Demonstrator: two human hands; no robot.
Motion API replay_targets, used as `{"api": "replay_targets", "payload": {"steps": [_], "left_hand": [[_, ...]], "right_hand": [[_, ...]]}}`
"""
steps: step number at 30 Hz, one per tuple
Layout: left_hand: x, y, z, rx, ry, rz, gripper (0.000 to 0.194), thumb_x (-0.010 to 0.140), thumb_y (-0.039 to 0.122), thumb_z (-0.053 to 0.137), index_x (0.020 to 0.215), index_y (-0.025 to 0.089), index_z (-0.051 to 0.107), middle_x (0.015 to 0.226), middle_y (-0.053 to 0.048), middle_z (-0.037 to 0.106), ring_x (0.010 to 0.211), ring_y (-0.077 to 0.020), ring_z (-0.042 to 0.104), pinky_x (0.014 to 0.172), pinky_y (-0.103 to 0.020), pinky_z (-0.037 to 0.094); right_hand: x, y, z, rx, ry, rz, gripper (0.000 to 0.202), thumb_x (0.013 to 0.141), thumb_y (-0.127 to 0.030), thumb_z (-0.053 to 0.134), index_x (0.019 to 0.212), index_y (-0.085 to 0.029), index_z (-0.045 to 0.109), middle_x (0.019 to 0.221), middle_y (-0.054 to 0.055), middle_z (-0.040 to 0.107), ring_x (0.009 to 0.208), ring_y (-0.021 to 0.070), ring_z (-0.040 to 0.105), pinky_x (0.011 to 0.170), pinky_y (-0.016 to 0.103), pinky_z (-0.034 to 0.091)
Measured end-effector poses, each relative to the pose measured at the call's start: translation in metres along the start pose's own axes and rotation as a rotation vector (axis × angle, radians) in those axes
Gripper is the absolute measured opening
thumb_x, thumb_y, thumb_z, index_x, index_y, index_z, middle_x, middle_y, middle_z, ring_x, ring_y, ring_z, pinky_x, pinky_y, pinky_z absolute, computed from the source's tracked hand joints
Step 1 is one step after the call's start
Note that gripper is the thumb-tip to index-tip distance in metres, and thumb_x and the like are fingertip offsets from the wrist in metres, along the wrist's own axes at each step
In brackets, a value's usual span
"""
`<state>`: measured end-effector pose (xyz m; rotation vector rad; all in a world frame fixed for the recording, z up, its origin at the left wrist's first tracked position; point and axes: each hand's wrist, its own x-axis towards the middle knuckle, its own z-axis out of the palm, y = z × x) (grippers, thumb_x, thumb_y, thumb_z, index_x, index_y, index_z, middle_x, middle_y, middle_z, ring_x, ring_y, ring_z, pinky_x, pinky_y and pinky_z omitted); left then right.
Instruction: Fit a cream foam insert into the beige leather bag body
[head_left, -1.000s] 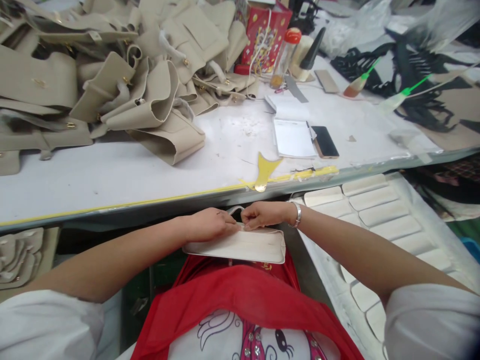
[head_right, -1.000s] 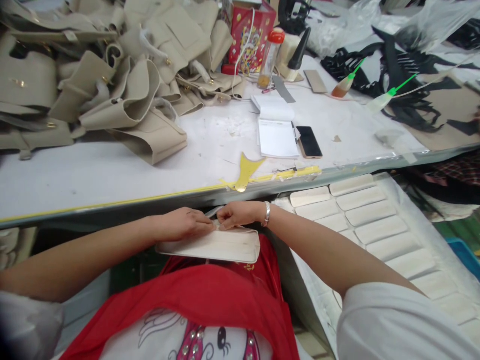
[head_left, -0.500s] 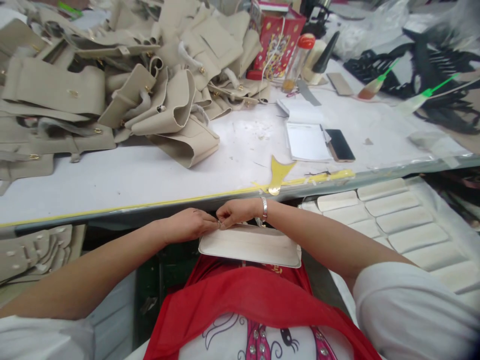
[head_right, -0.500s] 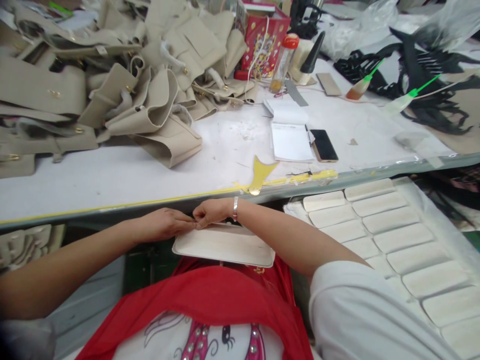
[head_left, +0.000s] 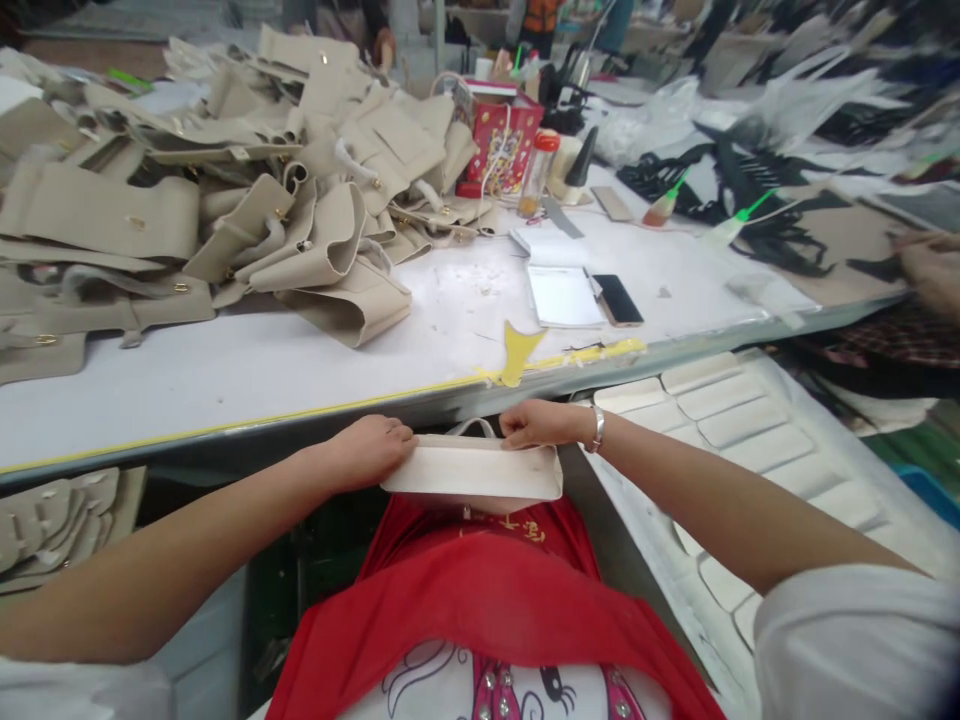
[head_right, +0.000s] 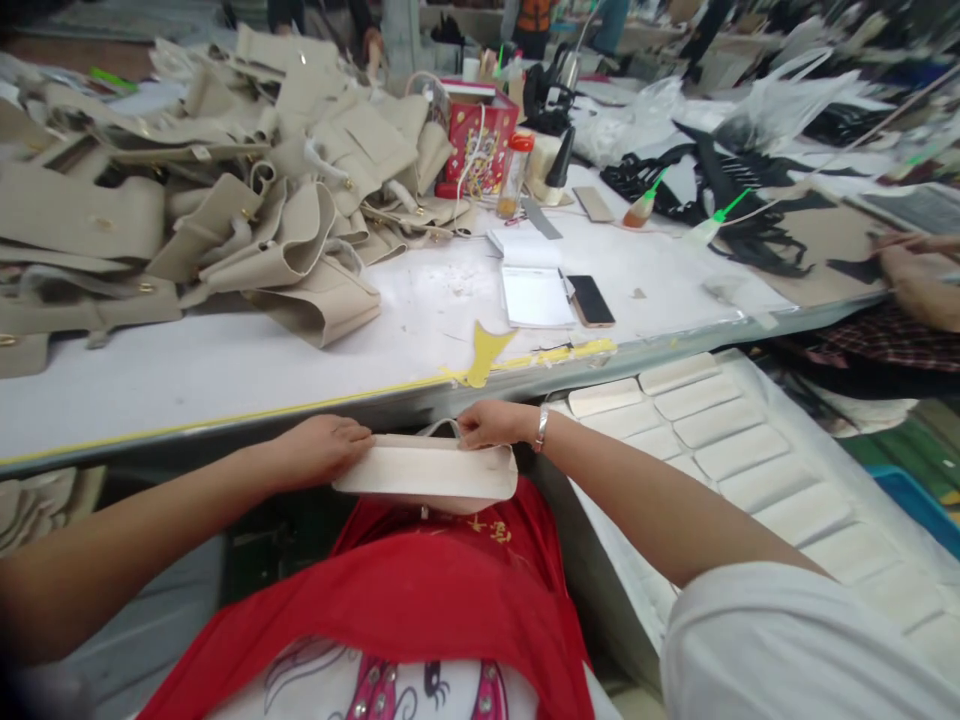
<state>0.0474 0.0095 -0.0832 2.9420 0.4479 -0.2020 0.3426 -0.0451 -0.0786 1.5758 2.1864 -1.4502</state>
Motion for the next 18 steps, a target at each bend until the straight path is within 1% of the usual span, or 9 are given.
{"api": "replay_targets", "payload": {"steps": [2, 4, 5, 7, 8, 11, 13, 15, 18], "left_hand": [[0.005, 0.016, -0.002, 0.016, 0.053, -0.014, 0.023, 0.086, 0.022, 0.046, 0.090, 0.014, 0.066, 0.102, -0.013, 0.066, 0.097, -0.0236, 0.059, 0.090, -0.037, 0.043], [0.010, 0.039, 0.000, -0.051, 0.150, -0.065, 0.028, 0.089, 0.030, 0.045, 0.105, 0.016, 0.063, 0.117, -0.012, 0.061, 0.106, -0.0241, 0.056, 0.094, -0.039, 0.041], [0.013, 0.052, 0.003, -0.104, 0.195, -0.095, 0.033, 0.088, 0.034, 0.046, 0.113, 0.017, 0.059, 0.121, -0.012, 0.058, 0.108, -0.0234, 0.055, 0.094, -0.038, 0.042], [0.020, 0.078, 0.014, -0.197, 0.251, -0.120, 0.040, 0.087, 0.038, 0.049, 0.121, 0.017, 0.052, 0.120, -0.011, 0.059, 0.108, -0.0220, 0.055, 0.091, -0.036, 0.045], [0.024, 0.089, 0.020, -0.220, 0.274, -0.116, 0.039, 0.086, 0.037, 0.051, 0.119, 0.016, 0.053, 0.117, -0.011, 0.060, 0.106, -0.0218, 0.056, 0.090, -0.036, 0.046], [0.031, 0.111, 0.041, -0.201, 0.356, -0.070, 0.018, 0.087, 0.028, 0.051, 0.097, 0.017, 0.062, 0.108, -0.009, 0.064, 0.102, -0.0211, 0.058, 0.091, -0.036, 0.046], [0.032, 0.116, 0.051, -0.157, 0.418, -0.045, 0.016, 0.087, 0.022, 0.049, 0.087, 0.018, 0.064, 0.108, -0.007, 0.065, 0.104, -0.0209, 0.057, 0.094, -0.037, 0.045], [0.030, 0.117, 0.057, -0.120, 0.452, -0.029, 0.017, 0.087, 0.020, 0.048, 0.086, 0.019, 0.065, 0.110, -0.006, 0.065, 0.107, -0.0213, 0.056, 0.095, -0.037, 0.045], [0.025, 0.119, 0.061, -0.086, 0.461, -0.027, 0.017, 0.086, 0.019, 0.048, 0.090, 0.018, 0.065, 0.111, -0.006, 0.065, 0.109, -0.0235, 0.056, 0.095, -0.039, 0.045]], "right_hand": [[-0.018, -0.008, 0.012, -0.078, 0.209, -0.014, 0.019, 0.076, -0.030, 0.058, 0.066, -0.016, 0.053, 0.058, -0.004, 0.049, 0.055, 0.0089, 0.040, 0.052, 0.022, 0.028], [-0.040, -0.017, 0.033, -0.108, 0.424, -0.045, 0.016, 0.081, -0.031, 0.055, 0.075, -0.016, 0.058, 0.069, -0.001, 0.056, 0.062, 0.0109, 0.046, 0.057, 0.023, 0.033], [-0.051, -0.020, 0.047, -0.118, 0.515, -0.066, 0.015, 0.083, -0.032, 0.054, 0.082, -0.017, 0.059, 0.076, 0.001, 0.059, 0.067, 0.0123, 0.050, 0.062, 0.024, 0.036], [-0.071, -0.021, 0.077, -0.163, 0.654, -0.109, 0.018, 0.084, -0.034, 0.055, 0.091, -0.018, 0.059, 0.088, 0.005, 0.062, 0.080, 0.0162, 0.054, 0.073, 0.027, 0.041], [-0.078, -0.019, 0.092, -0.199, 0.710, -0.123, 0.019, 0.084, -0.034, 0.056, 0.094, -0.018, 0.058, 0.093, 0.007, 0.062, 0.086, 0.0183, 0.055, 0.079, 0.030, 0.041], [-0.086, -0.009, 0.129, -0.304, 0.854, -0.136, 0.013, 0.087, -0.029, 0.053, 0.094, -0.020, 0.058, 0.098, 0.008, 0.063, 0.097, 0.0203, 0.054, 0.094, 0.039, 0.037], [-0.085, -0.004, 0.144, -0.337, 0.932, -0.143, 0.011, 0.089, -0.025, 0.049, 0.092, -0.022, 0.059, 0.098, 0.006, 0.064, 0.099, 0.0186, 0.055, 0.101, 0.040, 0.032], [-0.083, -0.002, 0.152, -0.356, 0.980, -0.151, 0.013, 0.090, -0.023, 0.047, 0.092, -0.023, 0.060, 0.096, 0.004, 0.065, 0.101, 0.0173, 0.055, 0.104, 0.040, 0.029], [-0.082, -0.004, 0.155, -0.384, 0.996, -0.139, 0.013, 0.089, -0.023, 0.049, 0.093, -0.024, 0.061, 0.094, 0.003, 0.066, 0.104, 0.0185, 0.053, 0.106, 0.041, 0.027]]}}
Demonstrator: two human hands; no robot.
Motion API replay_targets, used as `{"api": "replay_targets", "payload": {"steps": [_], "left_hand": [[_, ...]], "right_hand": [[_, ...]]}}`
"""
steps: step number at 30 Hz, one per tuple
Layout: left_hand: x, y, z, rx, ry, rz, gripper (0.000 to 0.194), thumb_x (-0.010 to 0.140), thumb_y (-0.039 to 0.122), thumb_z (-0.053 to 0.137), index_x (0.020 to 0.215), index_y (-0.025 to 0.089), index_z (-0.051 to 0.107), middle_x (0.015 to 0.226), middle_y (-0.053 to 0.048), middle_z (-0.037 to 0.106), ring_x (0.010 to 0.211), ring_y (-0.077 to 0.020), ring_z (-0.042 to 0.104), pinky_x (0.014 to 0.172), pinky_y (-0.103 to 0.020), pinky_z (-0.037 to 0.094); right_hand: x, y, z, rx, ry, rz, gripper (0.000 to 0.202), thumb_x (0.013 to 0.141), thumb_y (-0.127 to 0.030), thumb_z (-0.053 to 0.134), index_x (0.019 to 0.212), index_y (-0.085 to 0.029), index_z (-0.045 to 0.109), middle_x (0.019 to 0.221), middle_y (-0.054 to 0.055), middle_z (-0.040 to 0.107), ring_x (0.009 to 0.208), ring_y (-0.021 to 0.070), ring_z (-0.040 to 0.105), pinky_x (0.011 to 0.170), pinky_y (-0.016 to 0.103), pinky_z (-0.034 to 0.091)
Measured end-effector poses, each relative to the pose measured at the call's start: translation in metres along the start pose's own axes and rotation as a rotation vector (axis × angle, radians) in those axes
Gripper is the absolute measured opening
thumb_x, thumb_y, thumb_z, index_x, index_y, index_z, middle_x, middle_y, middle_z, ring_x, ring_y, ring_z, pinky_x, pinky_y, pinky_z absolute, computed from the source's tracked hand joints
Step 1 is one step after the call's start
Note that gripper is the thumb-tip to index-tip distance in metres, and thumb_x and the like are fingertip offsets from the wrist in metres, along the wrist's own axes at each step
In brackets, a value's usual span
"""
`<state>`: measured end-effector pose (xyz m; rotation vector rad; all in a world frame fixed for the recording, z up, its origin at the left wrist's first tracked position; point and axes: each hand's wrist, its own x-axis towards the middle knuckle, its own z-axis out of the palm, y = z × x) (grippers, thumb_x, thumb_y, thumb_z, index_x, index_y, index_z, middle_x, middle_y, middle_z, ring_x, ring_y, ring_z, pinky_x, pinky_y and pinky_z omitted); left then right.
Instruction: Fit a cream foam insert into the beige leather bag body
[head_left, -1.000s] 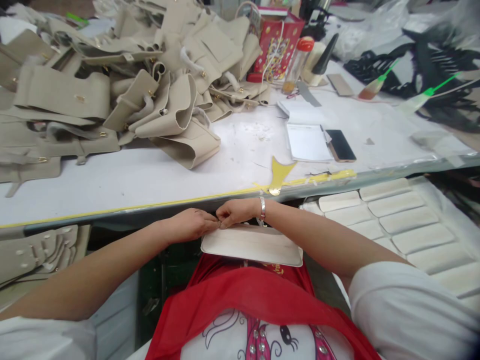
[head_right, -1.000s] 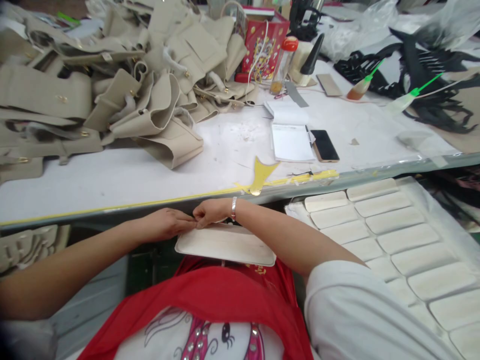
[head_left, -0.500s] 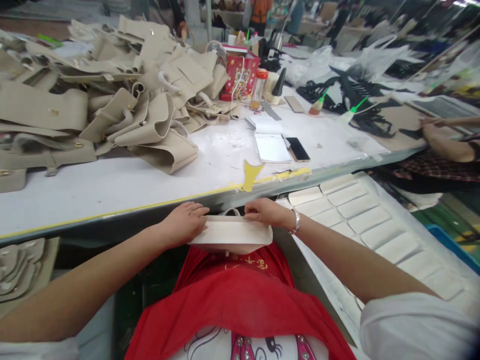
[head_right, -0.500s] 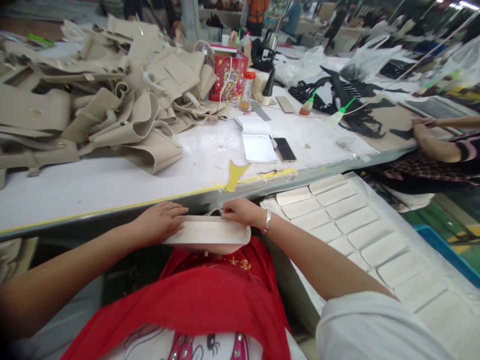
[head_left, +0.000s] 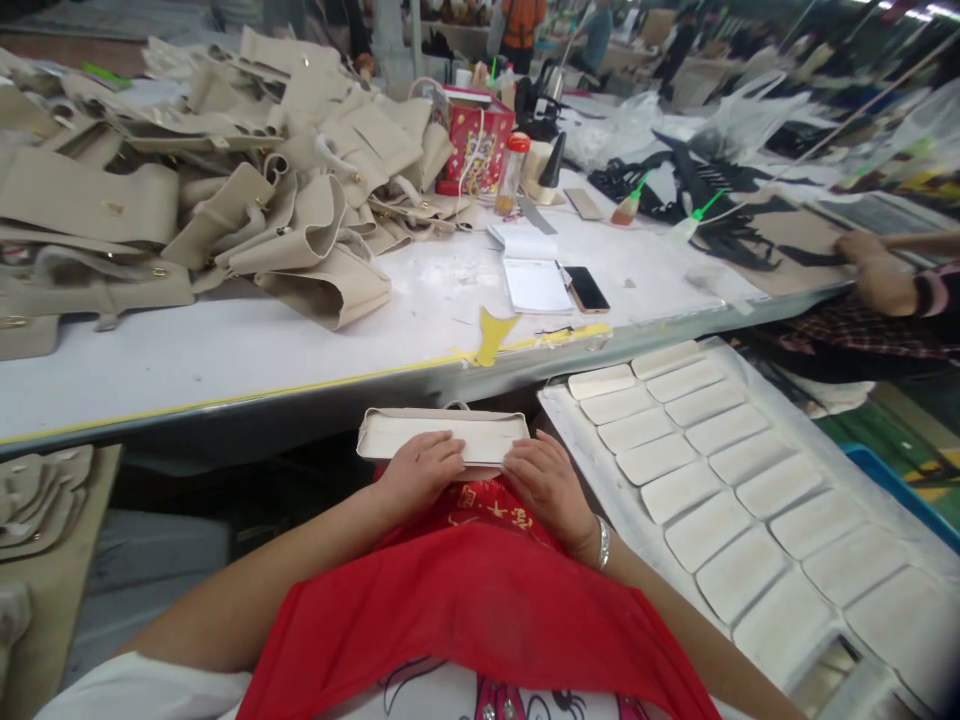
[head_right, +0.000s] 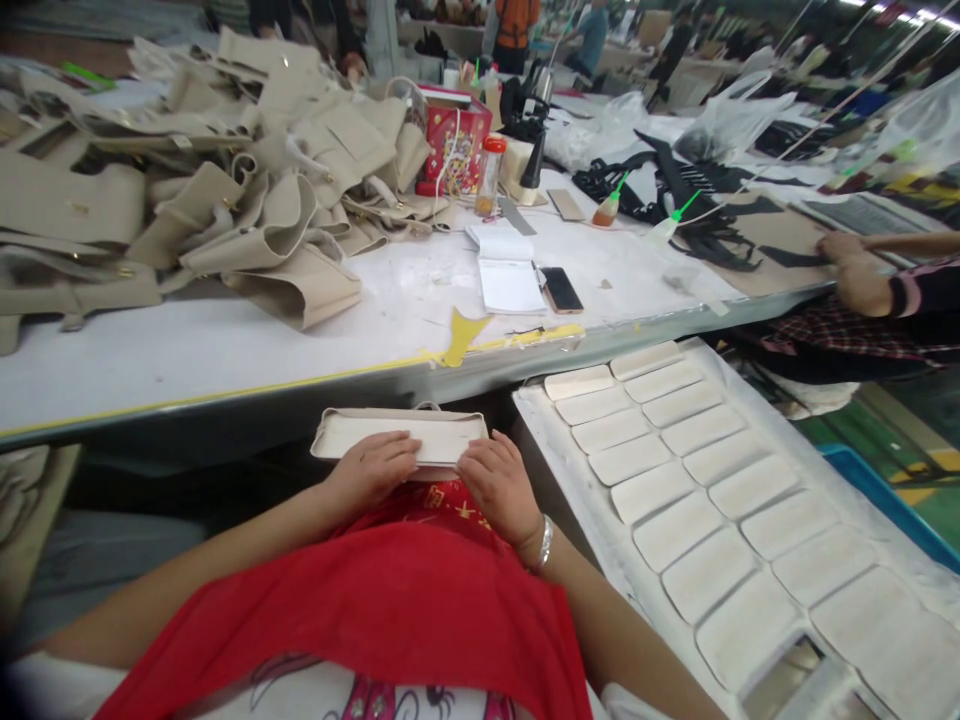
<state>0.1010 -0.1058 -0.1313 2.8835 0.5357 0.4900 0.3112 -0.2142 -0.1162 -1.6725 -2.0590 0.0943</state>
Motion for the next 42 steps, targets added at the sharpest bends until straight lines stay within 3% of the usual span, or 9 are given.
{"api": "replay_targets", "payload": {"steps": [11, 16, 20, 23, 28, 30, 33, 37, 42], "left_hand": [[0.016, 0.013, -0.010, 0.089, -0.089, -0.041, 0.018, 0.085, 0.014, 0.047, 0.091, 0.016, 0.064, 0.105, -0.010, 0.063, 0.104, -0.0249, 0.055, 0.092, -0.043, 0.042], [0.023, 0.022, -0.016, 0.165, -0.059, -0.176, 0.020, 0.087, 0.018, 0.045, 0.083, 0.017, 0.065, 0.118, -0.011, 0.055, 0.111, -0.0275, 0.046, 0.091, -0.043, 0.038], [0.033, 0.024, -0.024, 0.161, -0.220, -0.303, 0.022, 0.088, 0.022, 0.043, 0.084, 0.020, 0.064, 0.099, -0.009, 0.059, 0.095, -0.0260, 0.050, 0.075, -0.039, 0.041], [0.042, 0.019, -0.029, 0.105, -0.343, -0.339, 0.021, 0.088, 0.025, 0.043, 0.085, 0.019, 0.063, 0.093, -0.008, 0.060, 0.092, -0.0257, 0.052, 0.075, -0.038, 0.040], [0.049, 0.006, -0.031, -0.057, -0.437, -0.421, 0.020, 0.085, 0.032, 0.051, 0.098, 0.018, 0.058, 0.093, -0.007, 0.063, 0.090, -0.0234, 0.054, 0.077, -0.034, 0.041], [0.049, 0.003, -0.031, -0.087, -0.440, -0.448, 0.026, 0.084, 0.033, 0.053, 0.104, 0.017, 0.055, 0.092, -0.007, 0.063, 0.089, -0.0229, 0.055, 0.076, -0.033, 0.041], [0.048, 0.001, -0.032, -0.084, -0.480, -0.404, 0.017, 0.084, 0.032, 0.052, 0.094, 0.019, 0.058, 0.089, -0.006, 0.064, 0.087, -0.0232, 0.056, 0.073, -0.032, 0.041], [0.048, -0.001, -0.035, -0.088, -0.489, -0.340, 0.018, 0.086, 0.033, 0.050, 0.085, 0.019, 0.061, 0.087, -0.005, 0.065, 0.086, -0.0232, 0.056, 0.072, -0.033, 0.041], [0.047, -0.003, -0.037, -0.074, -0.501, -0.326, 0.022, 0.087, 0.035, 0.047, 0.088, 0.019, 0.062, 0.090, -0.007, 0.065, 0.090, -0.0245, 0.055, 0.075, -0.035, 0.040]], "right_hand": [[0.010, -0.009, 0.003, -0.073, 0.013, 0.081, 0.015, 0.088, -0.019, 0.046, 0.084, -0.022, 0.061, 0.093, 0.003, 0.063, 0.106, 0.0198, 0.049, 0.107, 0.042, 0.022], [0.014, -0.020, 0.007, -0.169, 0.039, 0.216, 0.012, 0.086, -0.020, 0.050, 0.079, -0.020, 0.060, 0.106, 0.005, 0.060, 0.112, 0.0209, 0.045, 0.107, 0.044, 0.020], [0.015, -0.026, 0.010, -0.233, 0.095, 0.392, 0.013, 0.084, -0.027, 0.052, 0.092, -0.018, 0.057, 0.123, 0.010, 0.052, 0.114, 0.0240, 0.043, 0.102, 0.042, 0.026], [0.015, -0.025, 0.006, -0.302, 0.126, 0.540, 0.035, 0.082, -0.043, 0.056, 0.102, -0.014, 0.052, 0.111, 0.014, 0.056, 0.104, 0.0264, 0.048, 0.088, 0.038, 0.036], [0.021, -0.029, -0.007, -0.400, -0.212, 0.609, 0.037, 0.089, -0.049, 0.041, 0.081, -0.017, 0.057, 0.076, 0.007, 0.062, 0.070, 0.0199, 0.056, 0.061, 0.029, 0.032], [0.025, -0.031, -0.010, -0.377, -0.332, 0.652, 0.042, 0.090, -0.049, 0.037, 0.076, -0.018, 0.061, 0.071, 0.007, 0.064, 0.065, 0.0181, 0.058, 0.056, 0.028, 0.029], [0.032, -0.033, -0.011, -0.297, -0.446, 0.724, 0.049, 0.091, -0.051, 0.034, 0.073, -0.019, 0.066, 0.075, 0.008, 0.067, 0.066, 0.0181, 0.060, 0.054, 0.027, 0.029], [0.038, -0.036, -0.009, -0.247, -0.508, 0.769, 0.053, 0.093, -0.048, 0.029, 0.076, -0.018, 0.070, 0.078, 0.010, 0.069, 0.068, 0.0194, 0.063, 0.054, 0.027, 0.032], [0.039, -0.043, -0.006, -0.293, -0.476, 0.789, 0.053, 0.093, -0.046, 0.030, 0.075, -0.017, 0.069, 0.075, 0.012, 0.069, 0.068, 0.0231, 0.064, 0.054, 0.028, 0.034]]}}
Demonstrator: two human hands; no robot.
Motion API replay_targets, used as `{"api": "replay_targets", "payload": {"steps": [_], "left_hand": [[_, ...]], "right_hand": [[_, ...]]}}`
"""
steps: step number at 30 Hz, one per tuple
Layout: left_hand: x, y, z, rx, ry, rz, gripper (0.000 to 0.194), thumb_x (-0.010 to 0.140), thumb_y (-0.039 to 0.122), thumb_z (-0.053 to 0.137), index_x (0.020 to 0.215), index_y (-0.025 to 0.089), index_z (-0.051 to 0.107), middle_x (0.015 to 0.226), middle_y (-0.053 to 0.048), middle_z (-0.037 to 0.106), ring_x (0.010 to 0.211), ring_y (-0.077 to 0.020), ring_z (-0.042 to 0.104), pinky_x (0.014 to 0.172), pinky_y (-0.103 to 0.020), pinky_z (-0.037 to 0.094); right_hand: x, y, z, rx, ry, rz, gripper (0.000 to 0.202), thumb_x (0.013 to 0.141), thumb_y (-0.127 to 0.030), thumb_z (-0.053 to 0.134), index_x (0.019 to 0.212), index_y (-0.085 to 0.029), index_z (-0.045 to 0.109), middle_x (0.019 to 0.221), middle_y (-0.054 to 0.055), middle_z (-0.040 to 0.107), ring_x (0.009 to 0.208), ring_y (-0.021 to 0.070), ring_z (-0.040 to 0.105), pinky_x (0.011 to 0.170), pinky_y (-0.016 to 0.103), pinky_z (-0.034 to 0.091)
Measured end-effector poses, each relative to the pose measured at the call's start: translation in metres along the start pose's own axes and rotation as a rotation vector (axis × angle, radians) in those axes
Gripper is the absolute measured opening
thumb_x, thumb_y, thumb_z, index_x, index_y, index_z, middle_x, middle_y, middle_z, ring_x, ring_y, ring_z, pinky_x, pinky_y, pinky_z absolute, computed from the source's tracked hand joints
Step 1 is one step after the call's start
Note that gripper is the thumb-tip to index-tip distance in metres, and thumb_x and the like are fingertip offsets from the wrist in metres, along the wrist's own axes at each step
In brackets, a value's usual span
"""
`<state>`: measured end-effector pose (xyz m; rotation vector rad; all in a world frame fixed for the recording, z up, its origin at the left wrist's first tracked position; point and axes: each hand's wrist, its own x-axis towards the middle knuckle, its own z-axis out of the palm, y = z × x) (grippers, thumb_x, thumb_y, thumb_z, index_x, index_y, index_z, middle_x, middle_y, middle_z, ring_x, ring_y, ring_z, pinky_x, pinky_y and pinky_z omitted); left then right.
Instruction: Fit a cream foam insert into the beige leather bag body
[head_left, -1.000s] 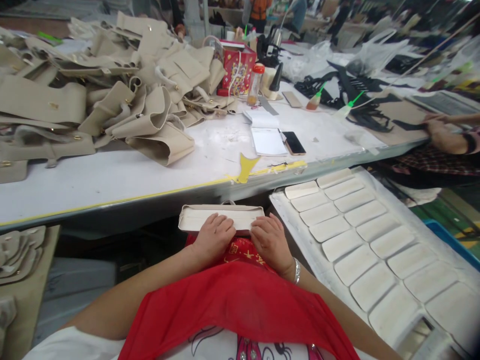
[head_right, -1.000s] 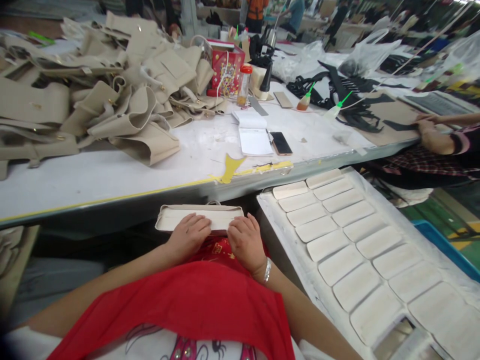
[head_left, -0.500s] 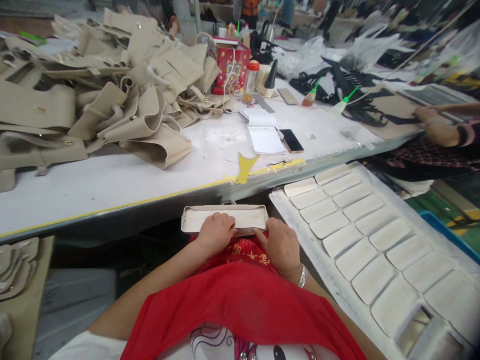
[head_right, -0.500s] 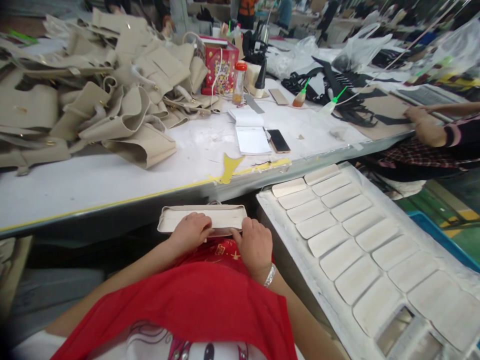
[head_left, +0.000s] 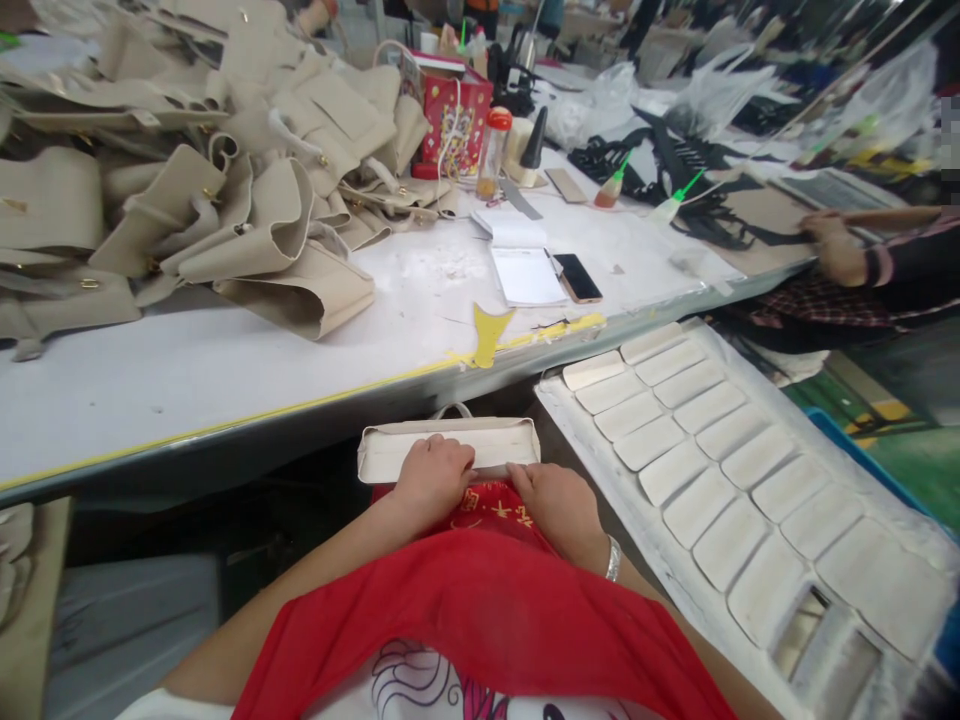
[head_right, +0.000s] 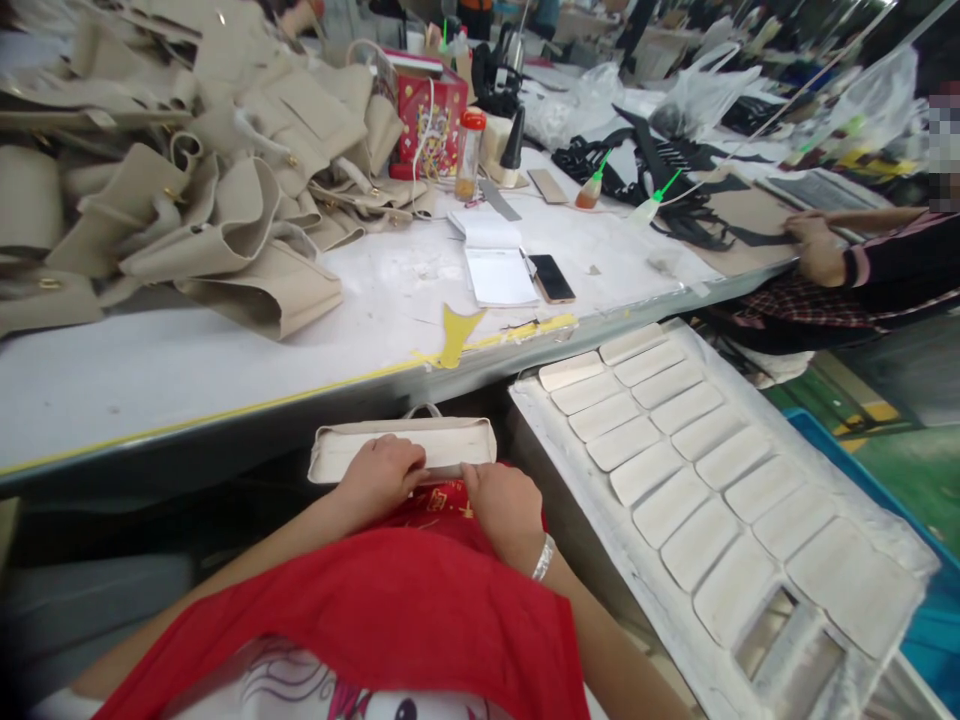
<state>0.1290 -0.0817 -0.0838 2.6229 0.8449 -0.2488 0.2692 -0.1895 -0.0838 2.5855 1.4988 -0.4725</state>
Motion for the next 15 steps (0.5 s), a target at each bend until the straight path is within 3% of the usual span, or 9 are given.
{"api": "replay_targets", "payload": {"steps": [3, 6, 9, 15], "left_hand": [[-0.001, 0.000, 0.002, 0.027, 0.020, 0.012, 0.022, 0.088, 0.032, 0.046, 0.088, 0.018, 0.063, 0.092, -0.008, 0.065, 0.092, -0.0260, 0.054, 0.076, -0.037, 0.039], [-0.002, 0.000, 0.005, 0.037, 0.062, 0.026, 0.022, 0.089, 0.028, 0.043, 0.088, 0.018, 0.063, 0.091, -0.008, 0.065, 0.096, -0.0268, 0.053, 0.078, -0.039, 0.037], [-0.001, -0.001, 0.006, 0.030, 0.073, 0.034, 0.022, 0.089, 0.027, 0.042, 0.087, 0.018, 0.063, 0.090, -0.009, 0.065, 0.096, -0.0264, 0.052, 0.078, -0.039, 0.036], [0.004, -0.006, 0.003, 0.028, 0.034, 0.039, 0.023, 0.089, 0.031, 0.043, 0.087, 0.017, 0.062, 0.091, -0.009, 0.066, 0.095, -0.0271, 0.053, 0.077, -0.039, 0.037]], "right_hand": [[-0.001, -0.002, 0.008, 0.178, 0.001, 0.023, 0.051, 0.092, -0.045, 0.033, 0.065, -0.015, 0.066, 0.067, 0.011, 0.068, 0.062, 0.0202, 0.063, 0.054, 0.027, 0.036], [0.001, -0.004, 0.020, 0.700, -0.136, 0.142, 0.048, 0.089, -0.047, 0.038, 0.060, -0.015, 0.060, 0.056, 0.006, 0.063, 0.046, 0.0130, 0.057, 0.047, 0.024, 0.036], [0.003, -0.009, 0.029, 1.190, -0.271, 0.346, 0.039, 0.084, -0.047, 0.047, 0.070, -0.014, 0.061, 0.058, 0.003, 0.063, 0.039, 0.0085, 0.051, 0.038, 0.020, 0.031], [0.005, -0.023, 0.030, 1.585, -0.372, 0.544, 0.028, 0.081, -0.040, 0.056, 0.077, -0.013, 0.063, 0.061, 0.001, 0.063, 0.040, 0.0050, 0.049, 0.038, 0.017, 0.031]]}}
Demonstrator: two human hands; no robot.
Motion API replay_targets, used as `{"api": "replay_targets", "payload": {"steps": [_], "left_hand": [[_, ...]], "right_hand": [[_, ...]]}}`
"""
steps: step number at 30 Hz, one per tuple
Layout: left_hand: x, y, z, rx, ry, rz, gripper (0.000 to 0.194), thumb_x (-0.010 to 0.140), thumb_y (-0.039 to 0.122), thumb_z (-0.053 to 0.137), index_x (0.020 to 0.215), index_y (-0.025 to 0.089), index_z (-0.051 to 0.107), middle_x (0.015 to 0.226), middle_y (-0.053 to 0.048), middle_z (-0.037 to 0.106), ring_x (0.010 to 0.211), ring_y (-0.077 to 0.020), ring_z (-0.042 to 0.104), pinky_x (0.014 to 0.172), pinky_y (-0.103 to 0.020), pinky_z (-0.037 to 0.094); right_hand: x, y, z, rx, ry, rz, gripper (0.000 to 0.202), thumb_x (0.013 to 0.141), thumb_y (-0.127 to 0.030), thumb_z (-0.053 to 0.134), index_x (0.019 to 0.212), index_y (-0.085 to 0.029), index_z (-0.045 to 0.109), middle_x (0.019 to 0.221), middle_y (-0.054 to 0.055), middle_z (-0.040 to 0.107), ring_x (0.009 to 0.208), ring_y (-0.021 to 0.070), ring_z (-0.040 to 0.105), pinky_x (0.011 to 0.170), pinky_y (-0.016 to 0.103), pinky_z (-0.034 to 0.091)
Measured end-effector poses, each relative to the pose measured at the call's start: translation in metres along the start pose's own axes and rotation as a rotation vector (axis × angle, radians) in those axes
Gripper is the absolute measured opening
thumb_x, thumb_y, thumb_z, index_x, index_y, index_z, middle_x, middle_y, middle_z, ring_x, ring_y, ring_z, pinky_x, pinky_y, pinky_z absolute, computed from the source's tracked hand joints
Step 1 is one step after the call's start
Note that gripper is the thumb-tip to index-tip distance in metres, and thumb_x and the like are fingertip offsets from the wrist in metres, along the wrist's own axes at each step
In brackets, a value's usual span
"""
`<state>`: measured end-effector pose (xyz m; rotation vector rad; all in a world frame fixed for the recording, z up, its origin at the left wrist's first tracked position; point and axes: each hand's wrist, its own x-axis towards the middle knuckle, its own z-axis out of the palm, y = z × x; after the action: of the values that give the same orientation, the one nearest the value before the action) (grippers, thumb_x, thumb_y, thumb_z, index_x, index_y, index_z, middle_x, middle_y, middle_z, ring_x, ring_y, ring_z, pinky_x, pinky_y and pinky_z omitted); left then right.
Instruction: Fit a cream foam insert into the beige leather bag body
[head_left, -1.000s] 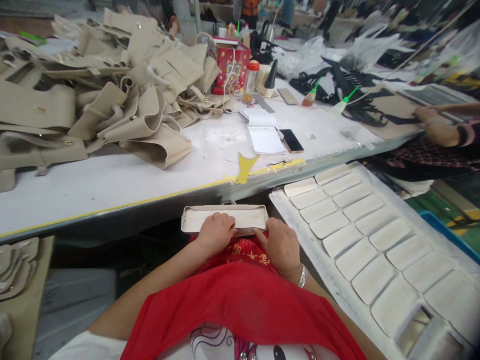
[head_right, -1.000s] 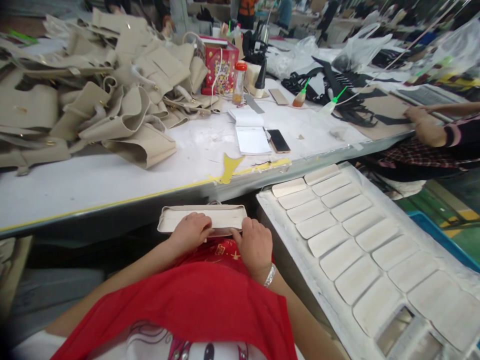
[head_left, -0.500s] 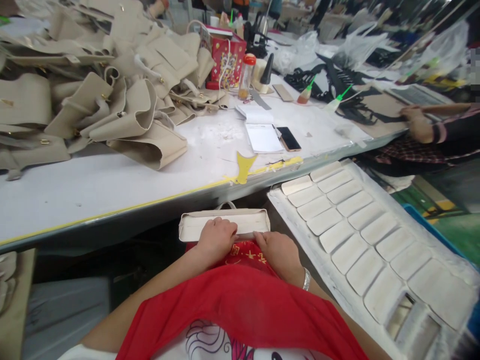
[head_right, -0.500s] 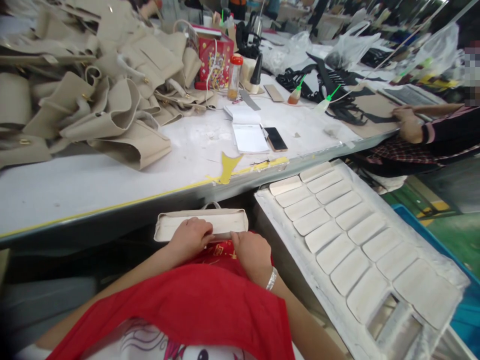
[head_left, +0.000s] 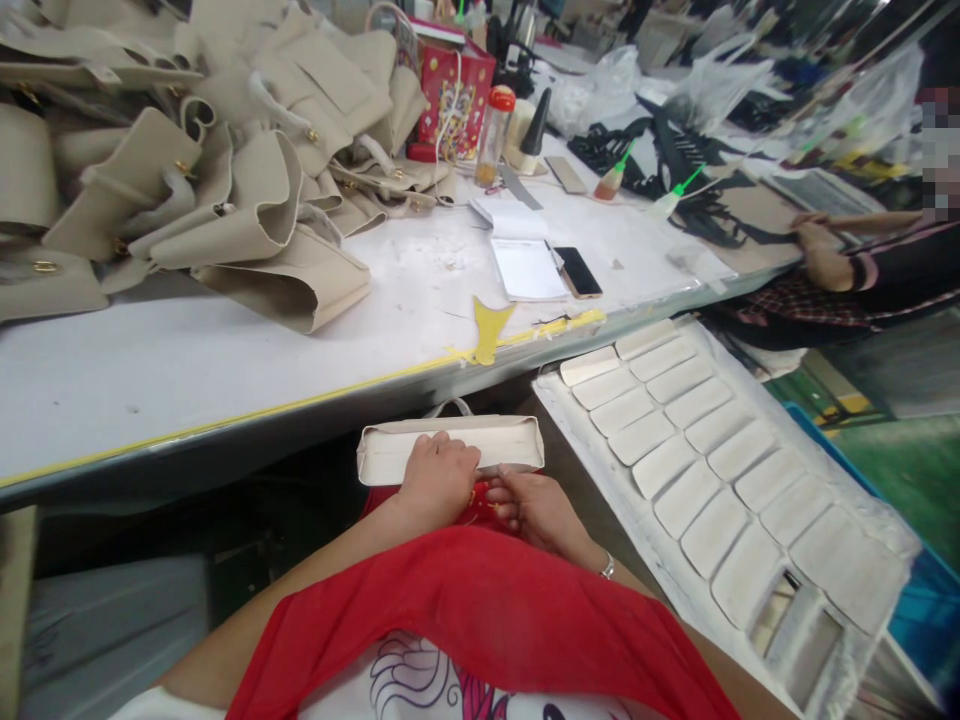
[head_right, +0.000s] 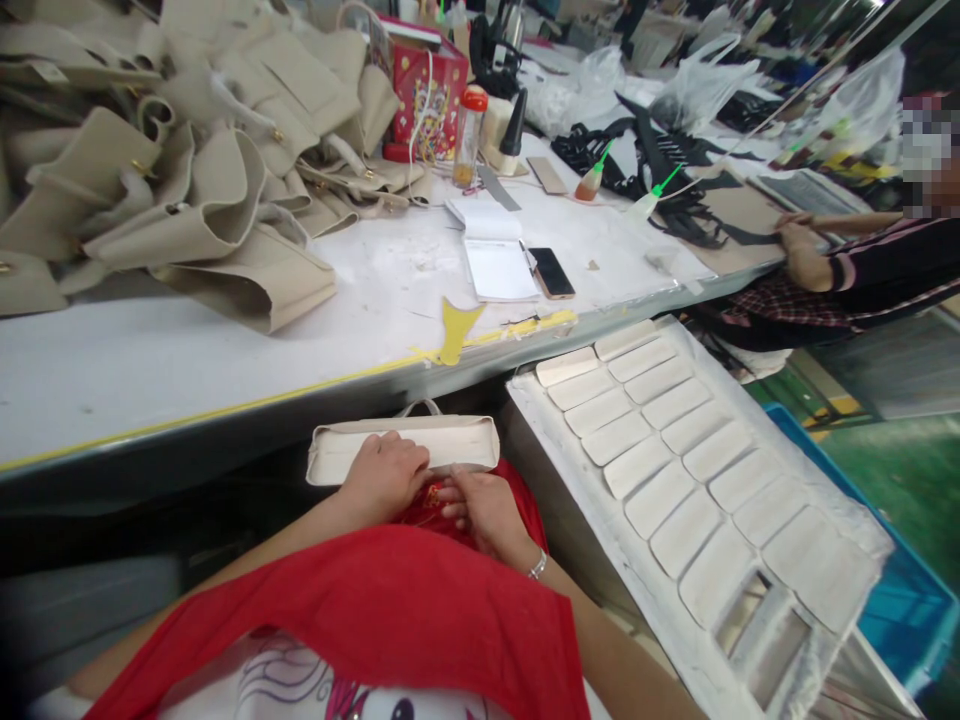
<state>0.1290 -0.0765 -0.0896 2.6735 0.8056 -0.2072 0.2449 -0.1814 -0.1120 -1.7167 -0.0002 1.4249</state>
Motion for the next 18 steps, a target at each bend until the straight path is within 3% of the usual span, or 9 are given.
{"api": "replay_targets", "payload": {"steps": [7, 12, 18], "left_hand": [[0.005, -0.002, -0.003, -0.042, -0.040, -0.027, 0.024, 0.087, 0.028, 0.043, 0.103, 0.014, 0.055, 0.094, -0.011, 0.063, 0.093, -0.0269, 0.054, 0.076, -0.037, 0.041], [0.001, -0.010, -0.003, -0.042, -0.026, -0.028, 0.023, 0.088, 0.024, 0.039, 0.097, 0.016, 0.058, 0.100, -0.011, 0.059, 0.094, -0.0252, 0.054, 0.077, -0.035, 0.041], [-0.012, -0.028, -0.009, 0.014, -0.010, -0.083, 0.022, 0.087, 0.025, 0.041, 0.089, 0.015, 0.061, 0.092, -0.011, 0.062, 0.090, -0.0266, 0.055, 0.076, -0.040, 0.038]], "right_hand": [[-0.002, -0.006, 0.015, 0.064, -0.025, 0.014, 0.023, 0.080, -0.037, 0.058, 0.074, -0.015, 0.062, 0.063, 0.000, 0.063, 0.044, 0.0057, 0.050, 0.040, 0.016, 0.033], [0.001, -0.008, 0.022, 0.025, -0.066, 0.033, 0.025, 0.082, -0.036, 0.055, 0.075, -0.014, 0.063, 0.066, 0.003, 0.065, 0.044, 0.0060, 0.049, 0.040, 0.017, 0.034], [0.007, -0.002, 0.035, 0.019, -0.091, 0.036, 0.028, 0.082, -0.038, 0.057, 0.079, -0.011, 0.064, 0.069, 0.005, 0.066, 0.044, 0.0057, 0.051, 0.039, 0.017, 0.036]]}}
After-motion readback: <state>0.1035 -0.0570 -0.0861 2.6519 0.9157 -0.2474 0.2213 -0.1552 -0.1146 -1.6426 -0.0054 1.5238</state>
